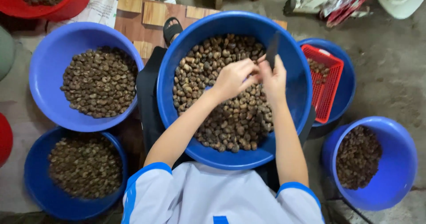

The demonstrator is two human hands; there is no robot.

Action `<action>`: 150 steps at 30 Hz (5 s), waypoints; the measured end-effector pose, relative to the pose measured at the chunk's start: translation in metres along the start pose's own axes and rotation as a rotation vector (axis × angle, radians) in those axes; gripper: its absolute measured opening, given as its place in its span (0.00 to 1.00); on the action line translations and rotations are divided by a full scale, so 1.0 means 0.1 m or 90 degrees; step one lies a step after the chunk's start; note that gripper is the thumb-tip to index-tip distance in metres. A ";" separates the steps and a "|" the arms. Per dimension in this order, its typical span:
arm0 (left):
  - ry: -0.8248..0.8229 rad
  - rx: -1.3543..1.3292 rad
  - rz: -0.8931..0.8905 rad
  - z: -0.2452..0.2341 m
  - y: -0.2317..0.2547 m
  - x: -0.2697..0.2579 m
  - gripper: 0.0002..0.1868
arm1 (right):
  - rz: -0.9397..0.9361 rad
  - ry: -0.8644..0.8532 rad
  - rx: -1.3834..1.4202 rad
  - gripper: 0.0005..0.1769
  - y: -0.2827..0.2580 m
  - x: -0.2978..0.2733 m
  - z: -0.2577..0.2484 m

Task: A person uses a small knife to process or peel nuts from a large blue bowl in a factory setting.

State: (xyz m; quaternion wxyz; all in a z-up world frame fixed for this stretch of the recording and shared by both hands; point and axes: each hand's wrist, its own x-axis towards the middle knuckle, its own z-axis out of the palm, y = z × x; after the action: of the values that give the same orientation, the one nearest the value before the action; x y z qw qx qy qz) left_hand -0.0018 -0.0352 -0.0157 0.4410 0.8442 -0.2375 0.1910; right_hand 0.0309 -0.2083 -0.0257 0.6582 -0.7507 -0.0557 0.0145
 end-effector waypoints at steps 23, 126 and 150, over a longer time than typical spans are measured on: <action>-0.312 0.202 -0.006 0.94 -0.31 -0.60 0.10 | -0.158 0.436 -0.291 0.18 0.04 0.12 -0.65; 0.026 -0.212 -0.113 -0.34 0.01 0.05 0.15 | -0.304 -0.005 -0.550 0.14 -0.18 -0.17 -0.13; -0.293 0.217 -0.036 0.37 -0.47 -0.49 0.08 | -0.295 0.584 -0.279 0.22 0.59 0.12 -1.36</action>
State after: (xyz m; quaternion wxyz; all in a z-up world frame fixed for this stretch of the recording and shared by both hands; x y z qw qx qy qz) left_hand -0.0109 -0.0314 -0.0921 0.2324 0.9335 -0.2725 0.0192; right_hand 0.0596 -0.3484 -0.0654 0.4296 -0.7673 0.0714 -0.4707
